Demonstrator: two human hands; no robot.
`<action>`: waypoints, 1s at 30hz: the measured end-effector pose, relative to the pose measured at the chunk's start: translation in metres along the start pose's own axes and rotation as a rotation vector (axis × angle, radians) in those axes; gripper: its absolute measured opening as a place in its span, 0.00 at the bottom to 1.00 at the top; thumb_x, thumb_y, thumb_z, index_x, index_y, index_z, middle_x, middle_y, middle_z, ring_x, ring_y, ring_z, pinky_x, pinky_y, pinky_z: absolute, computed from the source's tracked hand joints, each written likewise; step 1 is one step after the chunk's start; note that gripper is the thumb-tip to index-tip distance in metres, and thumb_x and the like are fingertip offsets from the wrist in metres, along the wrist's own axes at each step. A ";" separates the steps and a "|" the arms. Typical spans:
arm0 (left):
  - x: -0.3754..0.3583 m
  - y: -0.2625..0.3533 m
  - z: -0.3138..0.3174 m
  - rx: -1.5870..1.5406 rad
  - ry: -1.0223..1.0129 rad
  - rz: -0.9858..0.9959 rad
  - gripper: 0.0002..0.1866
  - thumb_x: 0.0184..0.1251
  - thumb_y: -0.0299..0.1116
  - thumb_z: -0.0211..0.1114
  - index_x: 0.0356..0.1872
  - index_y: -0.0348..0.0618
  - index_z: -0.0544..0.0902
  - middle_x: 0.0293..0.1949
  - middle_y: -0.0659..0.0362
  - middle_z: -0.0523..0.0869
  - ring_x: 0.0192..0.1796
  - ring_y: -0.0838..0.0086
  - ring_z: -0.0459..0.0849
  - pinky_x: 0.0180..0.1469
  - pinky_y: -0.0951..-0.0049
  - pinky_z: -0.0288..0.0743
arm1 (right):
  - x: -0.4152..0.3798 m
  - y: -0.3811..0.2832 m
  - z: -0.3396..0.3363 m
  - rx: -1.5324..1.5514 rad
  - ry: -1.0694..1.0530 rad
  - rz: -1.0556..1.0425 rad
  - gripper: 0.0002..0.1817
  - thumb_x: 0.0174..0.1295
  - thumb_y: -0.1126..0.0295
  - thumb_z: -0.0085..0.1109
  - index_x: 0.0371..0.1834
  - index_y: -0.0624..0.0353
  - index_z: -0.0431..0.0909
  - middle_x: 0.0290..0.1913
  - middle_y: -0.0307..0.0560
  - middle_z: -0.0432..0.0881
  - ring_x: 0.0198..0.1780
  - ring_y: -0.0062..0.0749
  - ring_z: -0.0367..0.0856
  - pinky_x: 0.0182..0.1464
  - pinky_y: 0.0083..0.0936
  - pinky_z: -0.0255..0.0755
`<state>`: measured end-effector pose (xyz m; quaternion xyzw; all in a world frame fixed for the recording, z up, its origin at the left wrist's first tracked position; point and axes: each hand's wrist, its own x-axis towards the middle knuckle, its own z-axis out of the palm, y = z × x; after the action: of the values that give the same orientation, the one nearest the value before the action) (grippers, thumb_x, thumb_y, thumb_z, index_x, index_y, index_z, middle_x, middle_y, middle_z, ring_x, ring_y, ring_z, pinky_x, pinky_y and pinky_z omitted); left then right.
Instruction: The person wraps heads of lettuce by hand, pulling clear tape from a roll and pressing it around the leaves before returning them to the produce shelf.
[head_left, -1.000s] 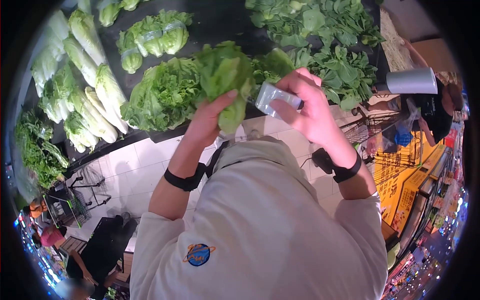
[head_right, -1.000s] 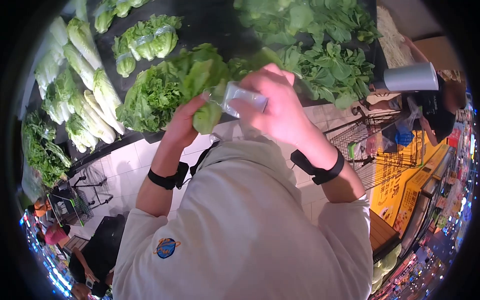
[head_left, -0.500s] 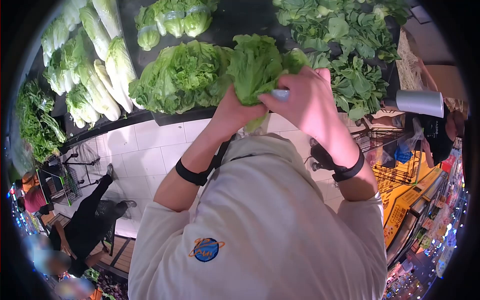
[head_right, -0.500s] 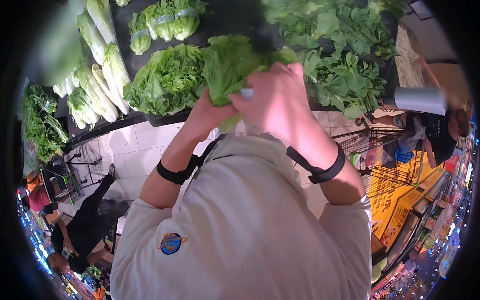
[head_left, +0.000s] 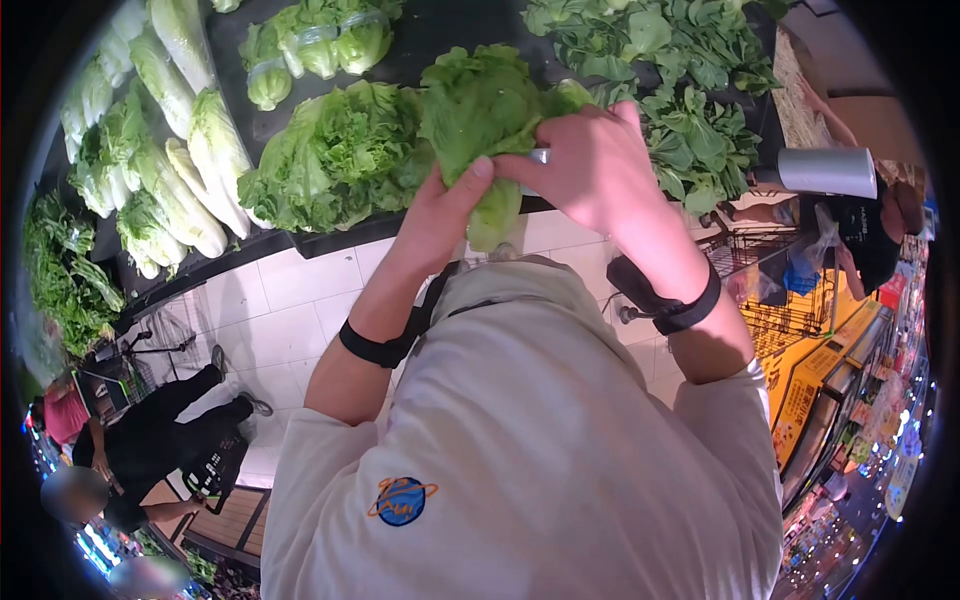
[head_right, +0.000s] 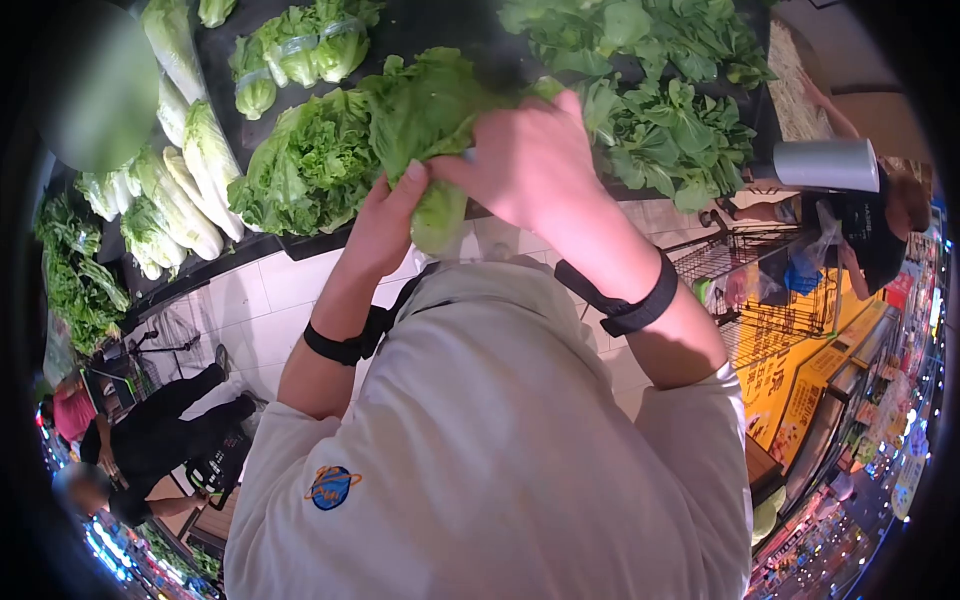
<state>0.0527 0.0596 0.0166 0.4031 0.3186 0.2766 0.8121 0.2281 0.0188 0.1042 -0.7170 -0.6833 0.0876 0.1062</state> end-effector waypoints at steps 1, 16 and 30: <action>0.001 -0.001 -0.001 -0.055 0.011 0.001 0.31 0.73 0.46 0.63 0.66 0.35 0.67 0.57 0.56 0.79 0.57 0.74 0.78 0.58 0.72 0.74 | 0.000 0.003 0.002 0.032 0.026 -0.025 0.24 0.54 0.46 0.66 0.25 0.59 0.84 0.15 0.46 0.75 0.27 0.41 0.77 0.47 0.34 0.59; -0.011 0.029 0.012 -0.073 0.075 -0.018 0.25 0.73 0.37 0.62 0.64 0.33 0.70 0.56 0.52 0.81 0.54 0.70 0.82 0.56 0.70 0.77 | -0.026 0.043 -0.011 0.052 -0.353 0.097 0.29 0.49 0.44 0.70 0.44 0.59 0.85 0.35 0.57 0.84 0.46 0.45 0.79 0.61 0.40 0.51; -0.017 0.029 0.023 -0.057 -0.360 -0.257 0.41 0.65 0.32 0.70 0.73 0.33 0.55 0.65 0.50 0.73 0.66 0.67 0.74 0.66 0.65 0.70 | -0.018 0.103 0.044 1.571 -0.340 0.028 0.19 0.62 0.72 0.63 0.57 0.65 0.77 0.46 0.47 0.84 0.48 0.26 0.80 0.52 0.26 0.77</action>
<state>0.0534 0.0521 0.0566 0.3790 0.2094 0.1032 0.8954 0.3139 -0.0024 0.0337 -0.4181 -0.4195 0.6522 0.4732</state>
